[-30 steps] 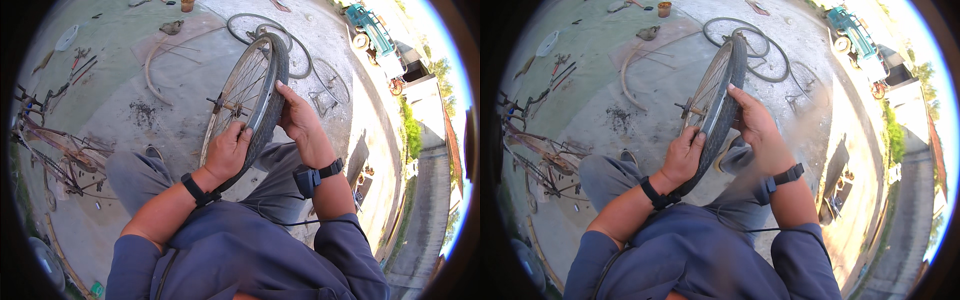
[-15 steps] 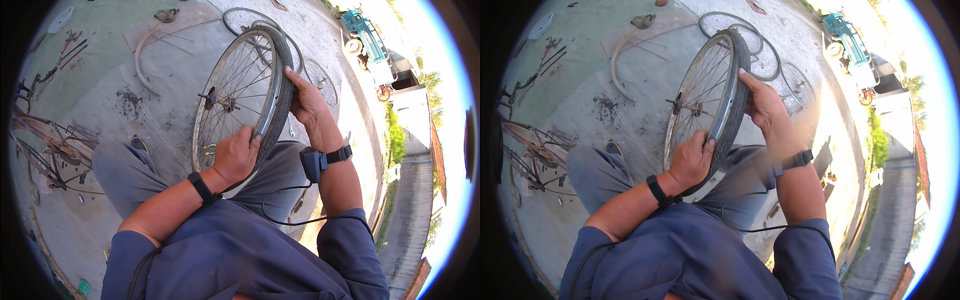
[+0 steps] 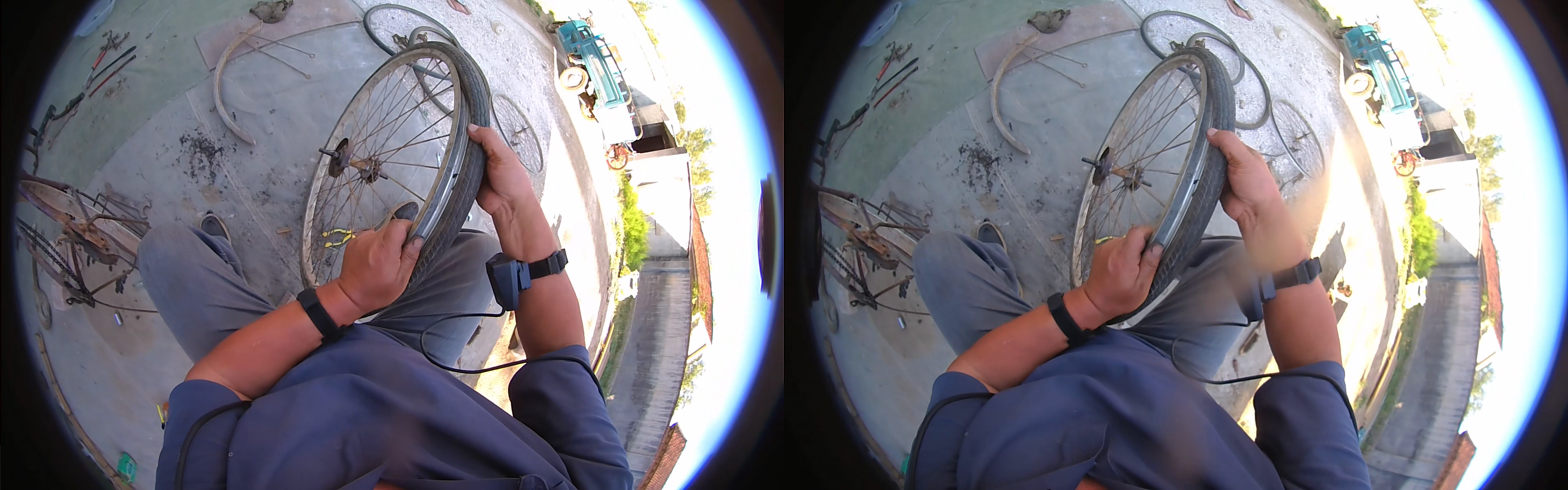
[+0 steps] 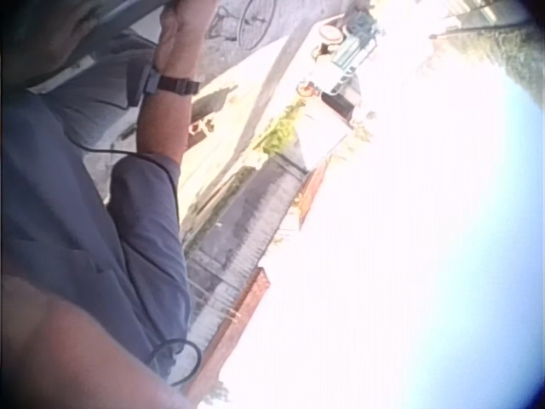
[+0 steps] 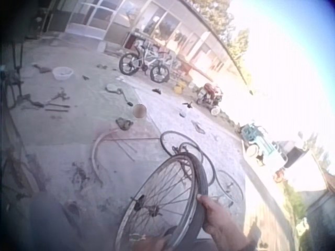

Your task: The person removes a bicycle tire from the rim using tire levers, then reinstalls the tire and inner tube onto the rim. The person then mounts the wheel onto the bicycle frame and secures it.

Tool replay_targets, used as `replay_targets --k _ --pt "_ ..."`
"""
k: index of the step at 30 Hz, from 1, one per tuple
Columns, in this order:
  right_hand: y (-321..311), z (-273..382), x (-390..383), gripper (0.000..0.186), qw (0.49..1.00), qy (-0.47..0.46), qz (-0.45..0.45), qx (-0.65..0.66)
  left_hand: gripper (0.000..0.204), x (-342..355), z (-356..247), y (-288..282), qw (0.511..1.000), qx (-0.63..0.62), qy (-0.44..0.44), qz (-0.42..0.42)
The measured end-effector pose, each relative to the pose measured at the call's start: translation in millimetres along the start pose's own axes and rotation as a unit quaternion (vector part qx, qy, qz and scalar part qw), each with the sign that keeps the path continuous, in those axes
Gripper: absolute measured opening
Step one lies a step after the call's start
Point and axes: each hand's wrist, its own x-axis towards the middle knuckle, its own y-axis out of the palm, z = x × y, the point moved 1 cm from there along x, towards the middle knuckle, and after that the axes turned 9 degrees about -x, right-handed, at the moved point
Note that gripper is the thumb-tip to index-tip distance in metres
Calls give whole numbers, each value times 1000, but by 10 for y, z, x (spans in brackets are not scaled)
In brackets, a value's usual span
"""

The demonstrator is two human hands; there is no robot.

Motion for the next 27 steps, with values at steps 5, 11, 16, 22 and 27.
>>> replay_targets --k 5,11,16,22,27 --pt "60 -6 -78 23 1000 1 -7 3 18 -44 -18 -56 1000 -15 -2 -11" --pt "87 -54 -210 30 1000 -6 3 9 18 -115 11 -165 1000 -14 -6 -3" --pt "19 -36 -255 35 999 20 16 33 19 -151 37 -100 1000 -12 -5 0" --pt "-18 2 -176 32 999 8 13 31 19 -149 44 -77 1000 -2 2 1" --pt "-77 19 -191 25 999 -15 -2 30 21 -156 39 -77 1000 -14 18 15"
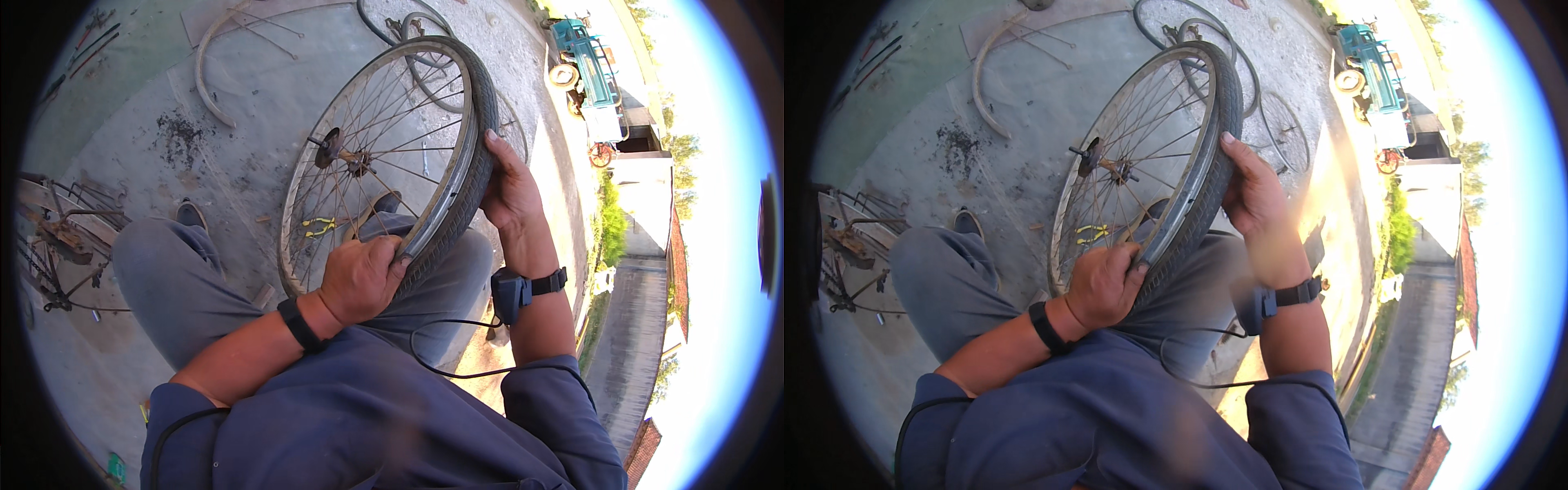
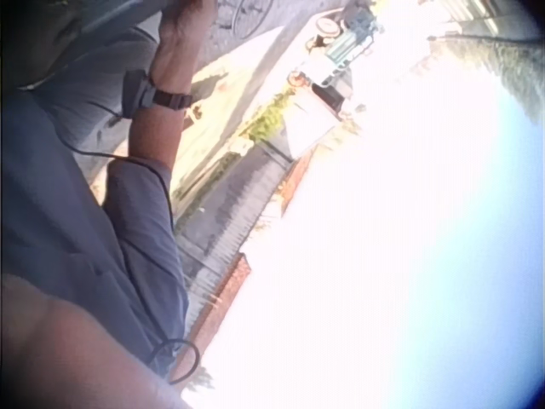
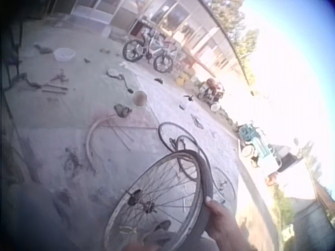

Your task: The person removes a bicycle tire from the rim using tire levers, then reinstalls the tire and inner tube onto the rim. The person then mounts the wheel onto the bicycle frame and secures it.

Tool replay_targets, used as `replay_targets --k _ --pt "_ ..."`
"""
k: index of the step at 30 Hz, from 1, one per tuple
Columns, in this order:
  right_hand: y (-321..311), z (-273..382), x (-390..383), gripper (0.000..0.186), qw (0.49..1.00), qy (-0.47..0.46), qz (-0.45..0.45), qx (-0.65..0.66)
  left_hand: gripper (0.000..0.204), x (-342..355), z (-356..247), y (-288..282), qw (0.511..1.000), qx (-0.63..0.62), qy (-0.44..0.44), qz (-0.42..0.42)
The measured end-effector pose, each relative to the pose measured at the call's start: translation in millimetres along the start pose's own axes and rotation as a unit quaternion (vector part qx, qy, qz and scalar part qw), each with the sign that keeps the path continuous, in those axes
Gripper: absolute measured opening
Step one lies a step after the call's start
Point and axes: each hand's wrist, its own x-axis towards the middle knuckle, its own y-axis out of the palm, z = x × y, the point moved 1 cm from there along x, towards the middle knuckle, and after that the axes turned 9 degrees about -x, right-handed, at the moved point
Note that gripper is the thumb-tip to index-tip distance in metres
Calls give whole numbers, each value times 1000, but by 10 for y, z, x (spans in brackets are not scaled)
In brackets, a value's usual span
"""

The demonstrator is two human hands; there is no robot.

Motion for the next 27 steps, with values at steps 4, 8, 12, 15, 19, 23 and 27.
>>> replay_targets --k 4,8,12,15,19,23,27 --pt "-63 3 -34 24 1000 22 -6 -21 24 -20 9 12 1000 -5 2 18" --pt "-96 9 -56 22 999 38 -23 -12 25 -28 17 5 1000 -11 4 25" --pt "-68 10 -86 21 999 31 -21 -10 25 -32 13 -6 1000 -14 4 23" --pt "-48 14 -111 22 998 47 -39 -32 26 -40 16 -19 1000 -12 6 27" --pt "-43 20 -138 22 998 39 -21 -35 26 -53 34 -46 1000 -2 9 28" --pt "-32 24 -102 22 998 27 -30 -47 25 -47 40 -41 1000 1 8 23" --pt "61 115 44 22 998 7 -13 -67 24 0 34 -14 1000 7 7 -4"
